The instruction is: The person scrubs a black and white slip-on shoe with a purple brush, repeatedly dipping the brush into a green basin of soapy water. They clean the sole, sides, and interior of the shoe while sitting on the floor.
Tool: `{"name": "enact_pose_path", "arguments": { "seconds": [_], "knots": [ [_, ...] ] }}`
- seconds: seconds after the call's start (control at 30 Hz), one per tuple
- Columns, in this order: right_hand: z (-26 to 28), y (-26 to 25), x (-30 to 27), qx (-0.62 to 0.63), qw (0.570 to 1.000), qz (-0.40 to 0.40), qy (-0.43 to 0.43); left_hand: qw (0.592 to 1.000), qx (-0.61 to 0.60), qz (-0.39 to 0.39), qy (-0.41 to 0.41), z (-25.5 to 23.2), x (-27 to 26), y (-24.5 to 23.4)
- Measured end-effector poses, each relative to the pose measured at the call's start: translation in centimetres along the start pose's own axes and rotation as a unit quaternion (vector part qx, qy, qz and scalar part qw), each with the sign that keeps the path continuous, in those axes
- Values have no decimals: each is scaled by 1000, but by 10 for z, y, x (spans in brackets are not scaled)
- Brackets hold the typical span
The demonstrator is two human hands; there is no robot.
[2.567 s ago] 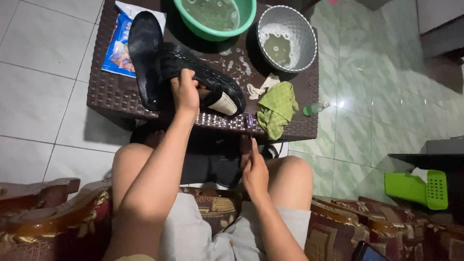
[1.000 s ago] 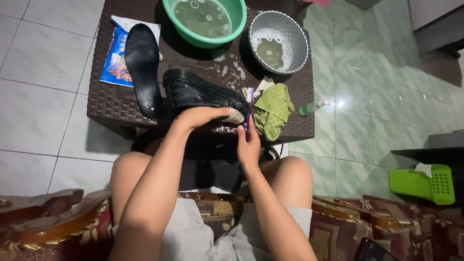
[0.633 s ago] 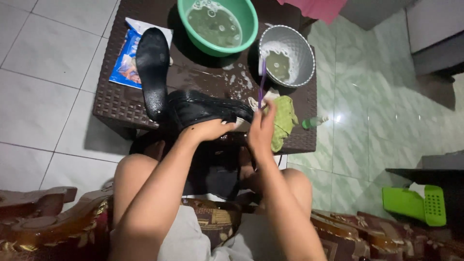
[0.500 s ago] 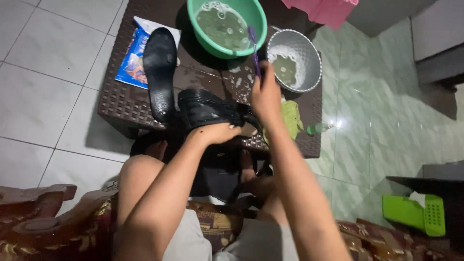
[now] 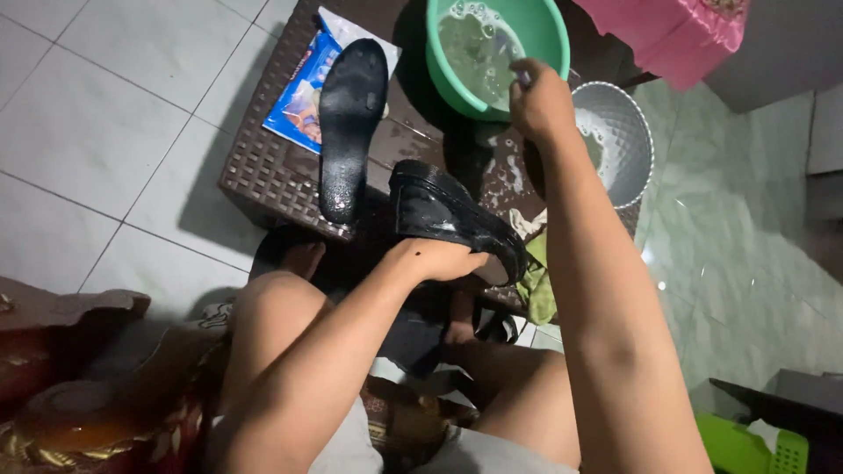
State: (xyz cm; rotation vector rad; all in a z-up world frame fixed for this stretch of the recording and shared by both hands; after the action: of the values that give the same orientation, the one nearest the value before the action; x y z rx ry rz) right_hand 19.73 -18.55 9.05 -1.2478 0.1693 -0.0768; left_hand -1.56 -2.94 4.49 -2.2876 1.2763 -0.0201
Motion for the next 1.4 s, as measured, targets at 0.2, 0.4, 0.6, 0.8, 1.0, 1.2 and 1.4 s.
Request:
{"name": "enact_pose_path", "arguments": {
  "seconds": [0.2,0.4,0.6,0.8,1.0,1.2,1.4],
  "knots": [
    [-26,-42,-116,233,968,-89,13,995,-76,-11,-65,-57,-58,-37],
    [-113,-43,-256,590,771,-143,194,984,-120,-98,-88,-70,-54,-31],
    [-193,12,-295,792,576,-153,128,961,-172,-145,-161,-49,-18,-12],
    [-170,-2,-287,788,517,-228,246,934,-199,-264,-137,-45,-19,-6],
    [-145,34,-261,823,472,-192,250,860,-380,-319,-121,-76,-22,-13],
    [-146,15,-245,799,505,-211,248,866,-328,-376,19,-16,-12,18],
    [-150,42,-234,744,558,-199,307,963,-182,-84,-179,-69,-20,-12]
  ]
}}
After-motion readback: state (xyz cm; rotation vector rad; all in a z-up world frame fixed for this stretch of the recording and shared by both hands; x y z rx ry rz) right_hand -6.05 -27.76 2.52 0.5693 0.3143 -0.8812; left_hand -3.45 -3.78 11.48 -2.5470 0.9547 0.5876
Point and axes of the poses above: each hand's wrist, its own x-axis towards the middle knuckle, its own y-axis out of the palm, z = x × y, the point moved 3 cm from there along x, towards the middle knuckle, and after that the axes turned 13 degrees about y, right-handed, at the moved point
